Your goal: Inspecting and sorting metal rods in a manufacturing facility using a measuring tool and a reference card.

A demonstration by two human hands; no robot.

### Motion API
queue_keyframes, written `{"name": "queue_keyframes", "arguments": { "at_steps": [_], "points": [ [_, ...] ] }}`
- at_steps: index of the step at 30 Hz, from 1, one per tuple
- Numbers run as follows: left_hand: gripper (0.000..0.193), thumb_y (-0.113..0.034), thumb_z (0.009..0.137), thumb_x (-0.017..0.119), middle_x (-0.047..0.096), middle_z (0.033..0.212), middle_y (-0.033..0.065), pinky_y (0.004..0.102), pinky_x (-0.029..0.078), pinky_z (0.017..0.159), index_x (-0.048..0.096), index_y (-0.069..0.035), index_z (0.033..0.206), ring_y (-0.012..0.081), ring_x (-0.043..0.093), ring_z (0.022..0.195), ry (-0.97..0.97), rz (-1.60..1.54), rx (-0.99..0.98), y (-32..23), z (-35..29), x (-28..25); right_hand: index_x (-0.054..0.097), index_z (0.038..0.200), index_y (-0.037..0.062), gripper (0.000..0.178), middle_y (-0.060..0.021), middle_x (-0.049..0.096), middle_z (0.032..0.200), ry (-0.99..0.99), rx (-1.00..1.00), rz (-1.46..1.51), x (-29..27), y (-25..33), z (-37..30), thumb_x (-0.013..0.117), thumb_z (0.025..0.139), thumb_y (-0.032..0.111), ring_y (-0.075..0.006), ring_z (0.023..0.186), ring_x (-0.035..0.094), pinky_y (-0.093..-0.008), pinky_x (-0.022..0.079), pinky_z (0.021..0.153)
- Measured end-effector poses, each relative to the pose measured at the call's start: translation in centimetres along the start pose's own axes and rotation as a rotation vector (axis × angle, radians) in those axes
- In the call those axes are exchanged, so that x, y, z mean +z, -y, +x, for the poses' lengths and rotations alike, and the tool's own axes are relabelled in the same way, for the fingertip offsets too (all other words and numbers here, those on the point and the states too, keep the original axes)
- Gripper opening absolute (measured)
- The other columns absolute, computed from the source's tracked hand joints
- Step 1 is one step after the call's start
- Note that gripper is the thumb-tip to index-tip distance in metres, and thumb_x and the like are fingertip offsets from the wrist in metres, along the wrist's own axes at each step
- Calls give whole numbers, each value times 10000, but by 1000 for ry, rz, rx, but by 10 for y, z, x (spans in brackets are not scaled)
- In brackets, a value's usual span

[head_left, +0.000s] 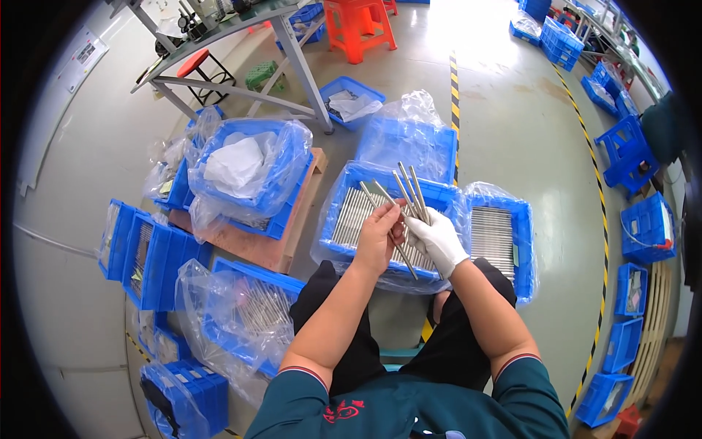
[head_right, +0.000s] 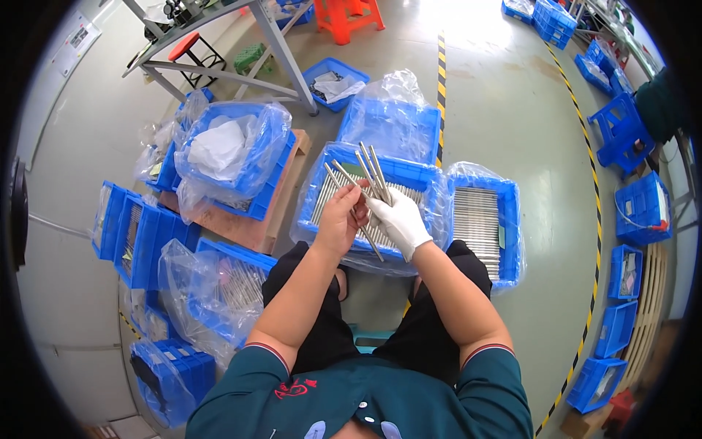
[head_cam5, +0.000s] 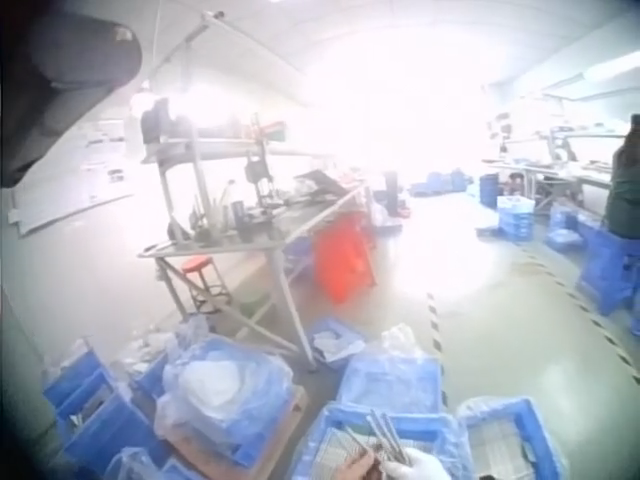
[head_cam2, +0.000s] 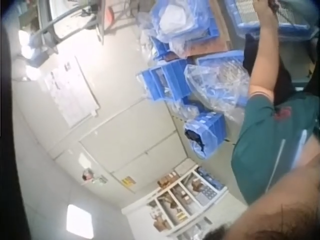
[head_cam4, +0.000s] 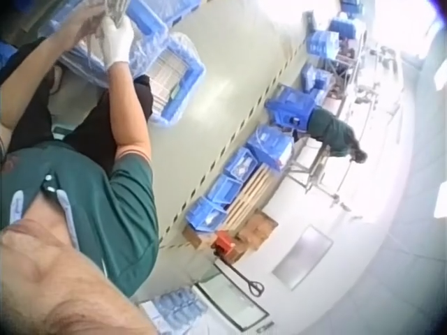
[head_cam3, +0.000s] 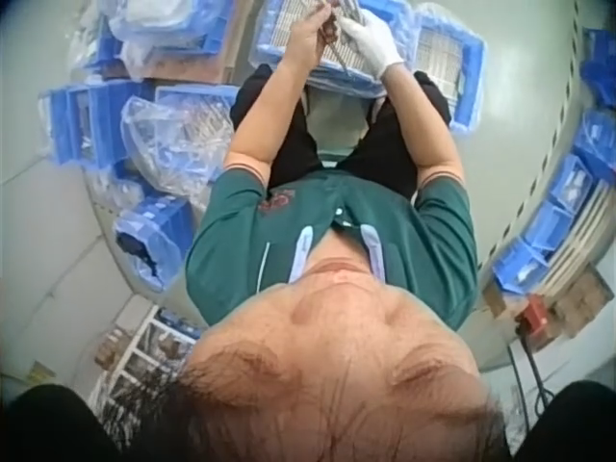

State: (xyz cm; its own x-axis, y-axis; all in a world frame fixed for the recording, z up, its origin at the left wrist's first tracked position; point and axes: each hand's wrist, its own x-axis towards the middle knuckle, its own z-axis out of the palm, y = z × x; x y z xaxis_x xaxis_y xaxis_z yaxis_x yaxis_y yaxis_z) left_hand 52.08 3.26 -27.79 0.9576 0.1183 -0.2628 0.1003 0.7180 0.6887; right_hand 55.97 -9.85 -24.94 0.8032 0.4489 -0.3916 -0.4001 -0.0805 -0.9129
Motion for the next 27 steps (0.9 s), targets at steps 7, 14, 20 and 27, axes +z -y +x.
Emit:
{"name": "queue_keyframes", "arguments": {
  "at_steps": [7, 14, 20, 27],
  "points": [
    [192, -205, 899, 580, 468, 632, -54, 171, 278, 453, 639, -22, 906, 18, 364, 506, -117, 164, 112, 13, 3, -7, 571, 890, 18, 178, -17, 553, 669, -109, -131, -104, 6, -11, 4, 571, 849, 191, -67, 571, 508, -225, 404, 521],
    [250, -253, 921, 532, 493, 657, -26, 201, 334, 481, 591, -15, 969, 45, 411, 534, -176, 229, 118, 26, -5, 4, 573, 937, 42, 172, 1, 533, 642, -168, -254, -49, 4, -13, 17, 560, 872, 200, -44, 473, 441, -198, 323, 421],
    [211, -226, 915, 553, 499, 655, -46, 184, 319, 473, 623, -32, 872, 18, 385, 534, -145, 269, 122, 15, -2, 8, 571, 990, 55, 197, -11, 548, 635, -47, -87, 108, 13, -9, 4, 553, 879, 217, -46, 466, 445, -193, 316, 400],
    [224, -281, 924, 545, 446, 621, -35, 203, 328, 456, 533, -71, 849, 52, 417, 530, -97, 164, 136, 17, 9, -20, 544, 908, 25, 201, -25, 557, 673, -192, -38, 56, 1, -20, 19, 560, 856, 219, -102, 505, 496, -262, 414, 449]
  ]
}}
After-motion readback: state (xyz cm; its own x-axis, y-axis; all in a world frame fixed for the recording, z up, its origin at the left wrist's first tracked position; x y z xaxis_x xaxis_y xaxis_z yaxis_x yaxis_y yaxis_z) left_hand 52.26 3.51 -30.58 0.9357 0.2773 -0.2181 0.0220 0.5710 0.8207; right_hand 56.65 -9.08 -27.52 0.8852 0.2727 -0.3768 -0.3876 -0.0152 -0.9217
